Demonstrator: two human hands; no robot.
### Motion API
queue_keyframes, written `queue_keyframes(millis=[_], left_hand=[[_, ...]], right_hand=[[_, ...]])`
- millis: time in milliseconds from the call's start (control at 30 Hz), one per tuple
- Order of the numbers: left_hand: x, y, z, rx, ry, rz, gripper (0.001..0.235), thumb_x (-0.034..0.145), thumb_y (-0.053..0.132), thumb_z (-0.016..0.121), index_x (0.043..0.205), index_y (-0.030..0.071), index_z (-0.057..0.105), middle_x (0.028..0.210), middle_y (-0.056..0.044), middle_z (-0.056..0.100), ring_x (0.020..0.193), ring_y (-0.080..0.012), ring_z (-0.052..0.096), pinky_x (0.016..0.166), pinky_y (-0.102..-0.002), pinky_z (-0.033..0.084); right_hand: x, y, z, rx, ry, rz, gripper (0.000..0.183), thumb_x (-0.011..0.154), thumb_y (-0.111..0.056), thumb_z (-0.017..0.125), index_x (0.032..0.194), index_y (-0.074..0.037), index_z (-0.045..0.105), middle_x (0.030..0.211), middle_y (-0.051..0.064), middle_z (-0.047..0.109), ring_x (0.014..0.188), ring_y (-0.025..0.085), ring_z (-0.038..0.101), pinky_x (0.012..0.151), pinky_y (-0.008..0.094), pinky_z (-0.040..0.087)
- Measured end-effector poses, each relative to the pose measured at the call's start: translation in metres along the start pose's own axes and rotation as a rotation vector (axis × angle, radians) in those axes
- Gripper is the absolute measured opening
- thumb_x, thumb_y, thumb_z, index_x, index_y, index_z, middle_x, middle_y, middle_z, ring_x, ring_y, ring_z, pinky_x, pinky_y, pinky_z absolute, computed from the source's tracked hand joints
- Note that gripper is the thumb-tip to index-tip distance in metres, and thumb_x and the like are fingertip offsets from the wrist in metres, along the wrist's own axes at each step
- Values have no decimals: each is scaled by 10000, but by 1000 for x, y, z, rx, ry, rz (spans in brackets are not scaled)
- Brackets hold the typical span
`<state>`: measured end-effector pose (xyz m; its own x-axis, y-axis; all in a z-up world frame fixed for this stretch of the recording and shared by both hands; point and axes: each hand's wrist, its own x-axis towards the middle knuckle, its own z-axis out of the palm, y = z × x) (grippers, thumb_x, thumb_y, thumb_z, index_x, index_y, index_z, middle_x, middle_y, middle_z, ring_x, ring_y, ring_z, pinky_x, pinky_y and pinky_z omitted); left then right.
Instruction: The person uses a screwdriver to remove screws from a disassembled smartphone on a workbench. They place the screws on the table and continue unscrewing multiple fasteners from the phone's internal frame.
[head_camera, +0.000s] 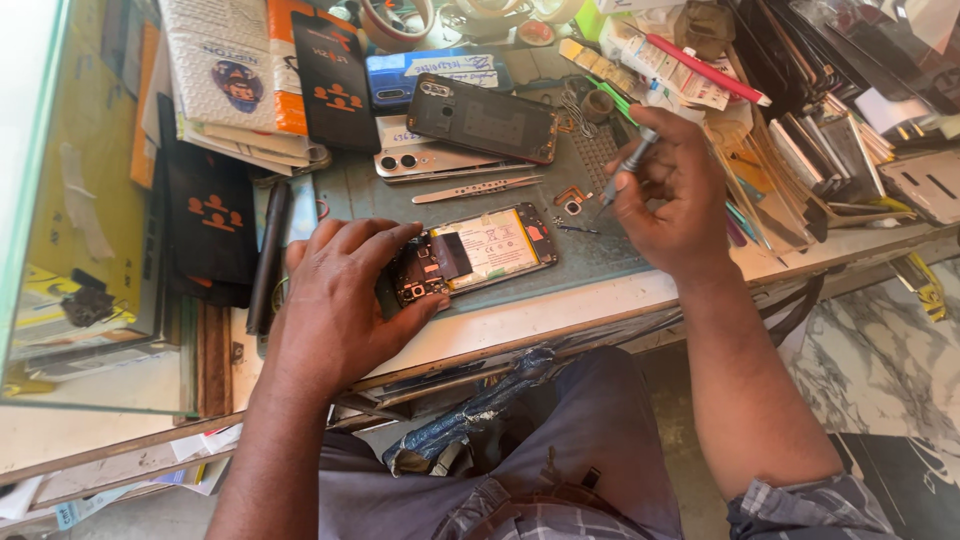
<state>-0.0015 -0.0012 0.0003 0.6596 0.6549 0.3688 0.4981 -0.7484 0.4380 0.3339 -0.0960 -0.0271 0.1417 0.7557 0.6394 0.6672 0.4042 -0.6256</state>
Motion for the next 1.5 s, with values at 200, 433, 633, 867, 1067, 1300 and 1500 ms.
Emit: queue_keyframes(millis=[200,433,633,867,1067,1300,1500], left_hand=[[-3,-5,5,-22,95,68,683,735,485,844,1272,90,696,1213,-109,674,1147,-331,558,945,-467,392],[-6,-12,9,-76,175,78,247,923,226,744,1151,131,731,1177,-51,699,1139,-302,598,967,-449,415],[-4,-9,2,-98,137,90,204,823,228,801,1006,145,764,1123,-30,692,1090,-289,598,931,-428,412],[1,-6,-1,-54,21,34,137,804,264,813,901,170,790,1090,-9,678,1068,-269,572,871,-446,374],[2,-1,-1,24,28,31,172,811,265,798,949,165,779,1137,-7,666,1084,-262,569,872,-440,377],[4,3,-6,0,-60,-21,284,771,358,828,964,155,780,1081,-27,645,1068,-256,566,870,-444,368],[1,-2,-4,-83,-11,-15,234,777,327,834,939,166,780,1067,-20,676,1072,-257,588,888,-429,381]], right_hand=[[4,-10,0,52,12,8,447,1123,-25,623,1510,-47,402,1074,114,676,899,118,700,736,213,593],[59,-42,13,275,-136,-83,462,1103,-41,597,1505,-61,370,1084,107,659,842,142,711,678,261,621],[110,-47,62,107,-276,-304,307,1143,-28,650,1374,-52,449,1097,138,698,900,184,737,751,277,631],[101,-41,98,467,-384,-83,467,1105,-92,616,1506,-38,382,1155,80,665,980,112,699,789,242,616],[92,-48,88,480,-423,-66,504,1107,-86,637,1543,-60,386,1128,70,629,1012,103,642,885,241,605],[88,-54,91,393,-484,-134,493,1115,-97,655,1535,-69,398,1121,69,672,1008,107,714,891,243,642],[89,-55,93,450,-516,-96,533,1071,-69,680,1527,-56,403,1136,78,669,986,98,720,874,240,658]])
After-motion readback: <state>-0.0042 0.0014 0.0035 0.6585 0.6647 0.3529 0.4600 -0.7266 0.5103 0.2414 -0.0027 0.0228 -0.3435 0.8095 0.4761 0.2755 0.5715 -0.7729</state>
